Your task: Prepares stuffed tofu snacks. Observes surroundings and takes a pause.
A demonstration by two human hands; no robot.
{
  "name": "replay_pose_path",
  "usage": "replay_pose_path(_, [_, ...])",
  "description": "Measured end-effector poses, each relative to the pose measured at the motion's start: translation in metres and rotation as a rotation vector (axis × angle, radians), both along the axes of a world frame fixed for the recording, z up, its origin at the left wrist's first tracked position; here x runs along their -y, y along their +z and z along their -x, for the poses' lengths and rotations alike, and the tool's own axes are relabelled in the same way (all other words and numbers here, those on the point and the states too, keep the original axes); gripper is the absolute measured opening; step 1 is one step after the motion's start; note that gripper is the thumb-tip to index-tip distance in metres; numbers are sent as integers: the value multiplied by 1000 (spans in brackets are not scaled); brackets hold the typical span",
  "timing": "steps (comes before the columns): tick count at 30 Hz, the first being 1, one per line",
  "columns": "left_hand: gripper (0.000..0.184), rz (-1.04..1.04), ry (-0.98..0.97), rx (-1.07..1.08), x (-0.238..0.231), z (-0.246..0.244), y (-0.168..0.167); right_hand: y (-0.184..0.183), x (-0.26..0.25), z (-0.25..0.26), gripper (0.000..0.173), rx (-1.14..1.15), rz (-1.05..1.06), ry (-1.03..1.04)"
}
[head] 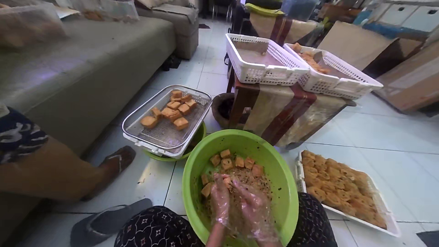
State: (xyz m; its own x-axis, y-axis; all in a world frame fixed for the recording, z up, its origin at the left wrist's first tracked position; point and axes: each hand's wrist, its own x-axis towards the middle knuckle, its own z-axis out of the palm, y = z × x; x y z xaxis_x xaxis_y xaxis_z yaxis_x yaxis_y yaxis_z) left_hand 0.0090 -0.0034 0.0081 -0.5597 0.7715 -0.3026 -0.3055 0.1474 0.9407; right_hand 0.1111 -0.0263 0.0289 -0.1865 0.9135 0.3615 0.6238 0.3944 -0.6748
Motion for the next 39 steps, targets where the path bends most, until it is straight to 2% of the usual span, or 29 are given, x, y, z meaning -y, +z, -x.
replay_pose_path(2, [66, -29, -32, 16, 0, 1, 0, 10, -11, -3, 24, 66, 60, -64])
replay_pose_path(4, [64, -86, -79, -34, 1, 1, -2, 30, -24, -3, 14, 205, 242, -69])
replay_pose_path(6, [58, -113, -115, -89, 2, -2, -1, 37, -31, -1, 15, 294, 300, -43])
replay_pose_path(10, [56, -23, -155, -77, 5, -1, 4, 34, -28, 3, 25, 314, 118, 182])
replay_pose_path(15, [63, 21, -251, -91, 4, -1, -1, 54, -63, -5, 25, 645, 480, 365])
replay_pose_path(17, [61, 27, -241, -100, 4, -2, 3, 61, -68, -5, 25, 650, 519, 340])
replay_pose_path(19, [63, 22, -183, -133, 2, -2, 3, 63, -67, -9, 26, 510, 506, 261])
replay_pose_path(21, [65, 63, -108, -112, 1, 0, 4, 54, -62, -19, 34, 262, 463, 252])
replay_pose_path(22, [67, 91, -75, -75, 2, 1, 6, 50, -57, -23, 46, 153, 469, 281])
replay_pose_path(24, [73, 145, -37, 12, 4, 4, 6, 46, -44, -26, 81, 101, 595, 330])
replay_pose_path(25, [75, 151, -39, 44, 5, 4, 6, 42, -38, -24, 93, 103, 649, 324])
replay_pose_path(26, [74, 135, -48, 55, 5, 3, 7, 38, -32, -20, 96, 79, 686, 284])
replay_pose_path(31, [27, -189, -27, -183, 9, -1, 2, 41, -28, -15, 53, -170, 705, 56])
replay_pose_path(34, [25, -255, -51, -216, 9, -4, -3, 38, -22, -23, 44, -245, 605, 40])
replay_pose_path(37, [29, -319, -84, -173, 9, -6, -9, 20, -8, -18, 33, -194, 360, -34])
replay_pose_path(39, [36, -309, -94, -151, 10, -9, -4, 12, -7, -13, 23, -157, 291, -81])
